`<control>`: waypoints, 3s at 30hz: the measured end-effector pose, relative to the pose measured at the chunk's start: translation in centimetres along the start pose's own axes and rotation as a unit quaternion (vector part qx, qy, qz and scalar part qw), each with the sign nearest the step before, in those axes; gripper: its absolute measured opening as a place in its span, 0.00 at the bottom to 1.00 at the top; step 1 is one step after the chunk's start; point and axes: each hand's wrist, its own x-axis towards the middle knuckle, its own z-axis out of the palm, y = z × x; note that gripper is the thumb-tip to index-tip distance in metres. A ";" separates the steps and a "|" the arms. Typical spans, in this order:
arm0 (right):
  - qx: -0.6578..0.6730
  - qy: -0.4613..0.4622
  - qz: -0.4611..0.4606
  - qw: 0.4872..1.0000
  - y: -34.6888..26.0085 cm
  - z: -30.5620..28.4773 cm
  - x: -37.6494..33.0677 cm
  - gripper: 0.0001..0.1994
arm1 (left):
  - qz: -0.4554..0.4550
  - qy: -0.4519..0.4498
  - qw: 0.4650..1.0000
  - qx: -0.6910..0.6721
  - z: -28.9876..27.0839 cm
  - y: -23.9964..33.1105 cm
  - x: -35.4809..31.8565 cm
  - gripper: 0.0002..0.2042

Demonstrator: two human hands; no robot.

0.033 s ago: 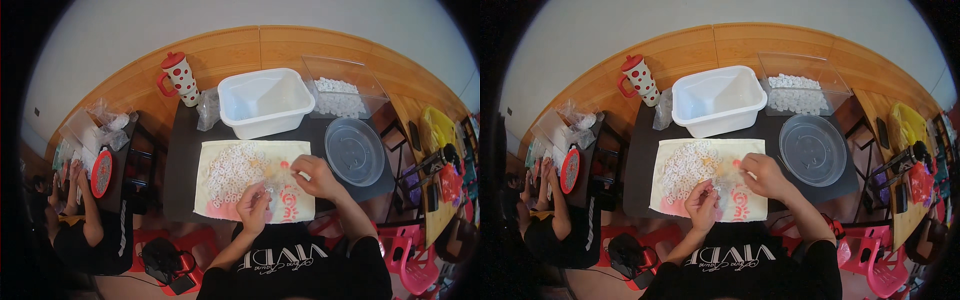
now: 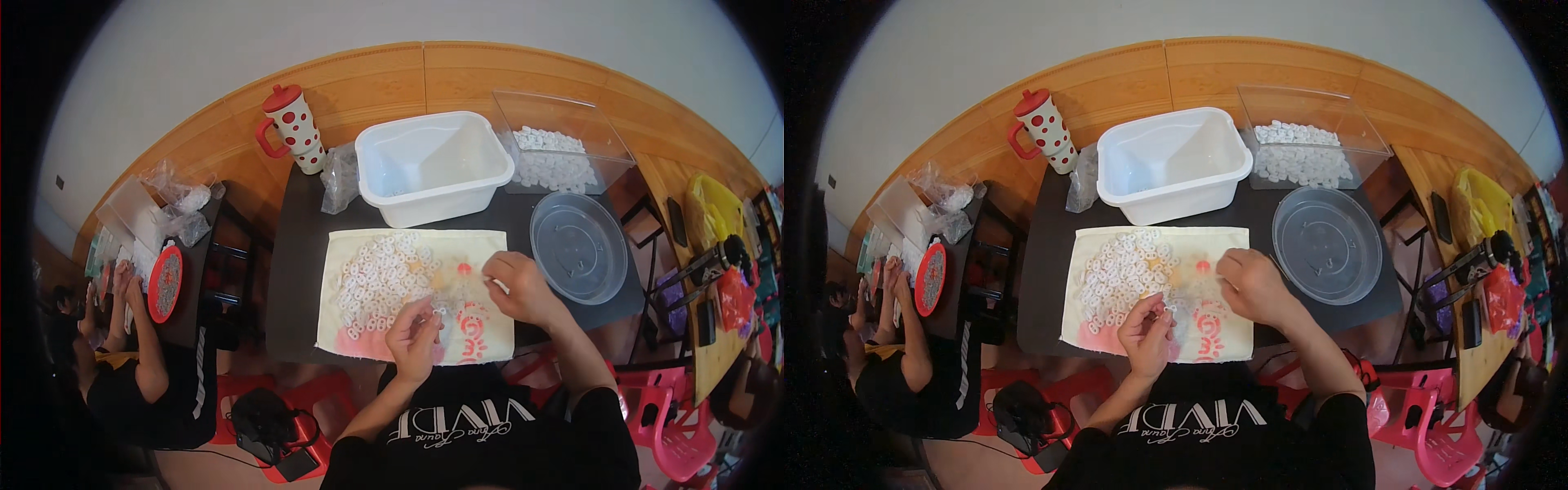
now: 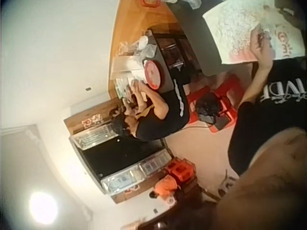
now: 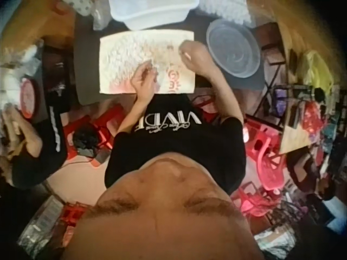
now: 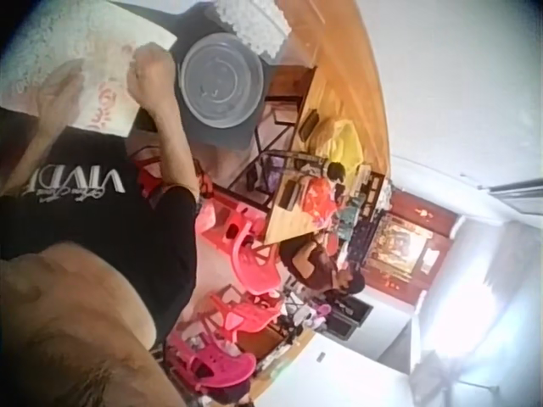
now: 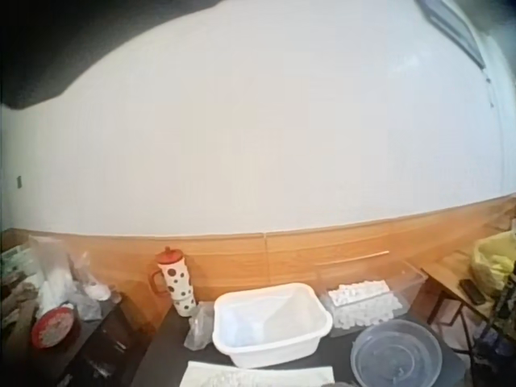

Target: Assembling small white plastic rings onto larger components by hand at a table.

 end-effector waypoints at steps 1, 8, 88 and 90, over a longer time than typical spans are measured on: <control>-0.068 -0.020 0.000 0.997 0.3 -0.2 -0.2 0.06 | -0.002 -0.008 1.000 0.004 -0.1 0.0 0.0 0.15; -0.196 -0.160 -0.010 0.967 1.4 1.3 -0.6 0.05 | 0.011 -0.021 1.000 0.014 0.0 0.1 0.1 0.15; 0.271 -0.049 0.062 0.959 -2.6 5.0 -3.9 0.10 | 0.049 -0.171 0.929 0.323 0.0 2.4 0.6 0.17; 0.226 -0.037 0.025 0.973 -2.6 5.5 -4.1 0.10 | 0.095 -0.181 0.909 0.364 0.0 2.4 0.6 0.16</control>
